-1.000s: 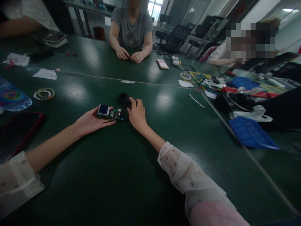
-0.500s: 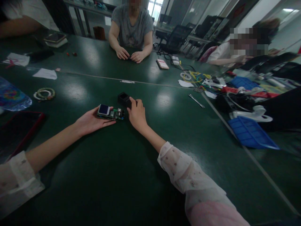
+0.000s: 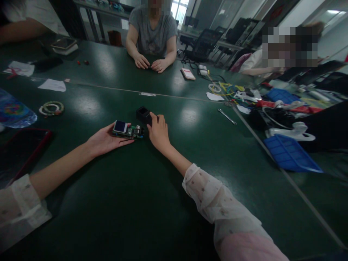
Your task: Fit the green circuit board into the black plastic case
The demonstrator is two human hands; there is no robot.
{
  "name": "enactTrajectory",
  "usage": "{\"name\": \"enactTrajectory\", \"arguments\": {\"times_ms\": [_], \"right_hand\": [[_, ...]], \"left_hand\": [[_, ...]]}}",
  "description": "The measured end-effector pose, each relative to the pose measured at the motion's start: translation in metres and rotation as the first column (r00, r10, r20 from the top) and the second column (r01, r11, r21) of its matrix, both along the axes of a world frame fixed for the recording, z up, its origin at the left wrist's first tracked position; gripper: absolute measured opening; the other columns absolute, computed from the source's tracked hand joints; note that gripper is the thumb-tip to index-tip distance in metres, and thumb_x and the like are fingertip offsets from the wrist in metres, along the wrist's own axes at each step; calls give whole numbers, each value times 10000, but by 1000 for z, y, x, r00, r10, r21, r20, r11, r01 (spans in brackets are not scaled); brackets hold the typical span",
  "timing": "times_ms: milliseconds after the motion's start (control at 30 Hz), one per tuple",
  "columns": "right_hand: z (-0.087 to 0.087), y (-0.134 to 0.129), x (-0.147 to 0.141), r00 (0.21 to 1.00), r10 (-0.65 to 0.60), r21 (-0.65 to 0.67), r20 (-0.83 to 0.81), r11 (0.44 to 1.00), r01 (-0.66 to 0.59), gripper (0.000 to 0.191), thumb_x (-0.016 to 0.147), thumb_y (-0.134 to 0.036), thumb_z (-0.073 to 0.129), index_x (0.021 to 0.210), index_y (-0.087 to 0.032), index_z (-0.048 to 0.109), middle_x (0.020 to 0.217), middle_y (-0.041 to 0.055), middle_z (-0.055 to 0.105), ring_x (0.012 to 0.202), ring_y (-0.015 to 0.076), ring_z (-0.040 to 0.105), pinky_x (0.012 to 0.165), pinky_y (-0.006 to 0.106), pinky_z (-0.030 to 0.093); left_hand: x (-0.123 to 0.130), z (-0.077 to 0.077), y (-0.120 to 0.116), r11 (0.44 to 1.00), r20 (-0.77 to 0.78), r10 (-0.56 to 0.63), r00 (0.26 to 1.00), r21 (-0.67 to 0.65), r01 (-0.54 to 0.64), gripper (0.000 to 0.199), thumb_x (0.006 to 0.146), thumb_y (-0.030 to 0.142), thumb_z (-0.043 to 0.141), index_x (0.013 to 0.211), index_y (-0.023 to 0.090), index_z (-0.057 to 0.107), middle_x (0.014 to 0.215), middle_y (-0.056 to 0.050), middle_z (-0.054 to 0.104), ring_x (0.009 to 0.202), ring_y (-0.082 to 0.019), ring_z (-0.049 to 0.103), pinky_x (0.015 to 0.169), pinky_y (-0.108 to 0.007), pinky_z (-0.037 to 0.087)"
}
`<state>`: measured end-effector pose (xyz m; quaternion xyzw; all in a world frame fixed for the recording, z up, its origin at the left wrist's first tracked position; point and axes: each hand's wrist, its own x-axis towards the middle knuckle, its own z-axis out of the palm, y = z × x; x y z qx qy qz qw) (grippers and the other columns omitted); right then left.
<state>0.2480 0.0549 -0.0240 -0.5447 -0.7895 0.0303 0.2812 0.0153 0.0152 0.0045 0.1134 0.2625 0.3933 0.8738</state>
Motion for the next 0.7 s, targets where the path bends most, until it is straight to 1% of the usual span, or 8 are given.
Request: {"name": "enactTrajectory", "arguments": {"times_ms": [100,233,333,400,533,700], "right_hand": [[0,0,-1,1000,-7,-7,-3,1000,7,549,915,-210,476,1451,-192,355,1265,187,449,1144,341,519,887,546,505],[1,1,-1,1000,-14,-22,-3,1000,13,548,915,-210,474,1450,-184,357,1265,195,449,1143,347,518,883,553,502],[0,1,-1,1000,-5,-4,-11,1000,5,560,911,-207,483,1455,-214,350,1262,181,456,1132,342,528,887,562,502],[0,1,0,1000,-3,2,-11,1000,3,563,909,-204,487,1455,-222,350,1257,176,459,1125,340,532,884,560,505],[1,0,0,1000,-7,-5,0,1000,7,551,913,-209,486,1449,-195,355,1264,188,451,1129,339,529,881,545,510],[2,-1,-1,1000,-5,-13,-1,1000,5,551,915,-214,484,1450,-196,352,1269,186,449,1131,336,529,884,541,508]], "left_hand": [[1,0,0,1000,6,4,1000,-1,-4,583,992,392,345,1516,149,269,1334,-190,601,1231,-328,592,1079,-489,410],[0,-2,1,1000,39,-13,999,0,13,590,987,395,350,1524,174,247,1358,-181,586,1239,-319,589,1087,-477,405],[0,-2,0,1000,49,-20,999,7,20,595,987,395,350,1531,187,228,1369,-171,579,1252,-317,580,1093,-474,400],[0,0,0,1000,32,-14,999,7,14,594,989,395,347,1530,181,229,1361,-171,584,1253,-320,577,1093,-476,397],[1,2,-1,1000,-18,12,1000,1,-12,591,988,397,359,1516,151,258,1347,-190,587,1258,-335,569,1099,-485,386],[1,0,0,1000,8,3,1000,4,-3,586,991,390,349,1520,156,250,1351,-190,588,1263,-330,567,1102,-487,386]]}}
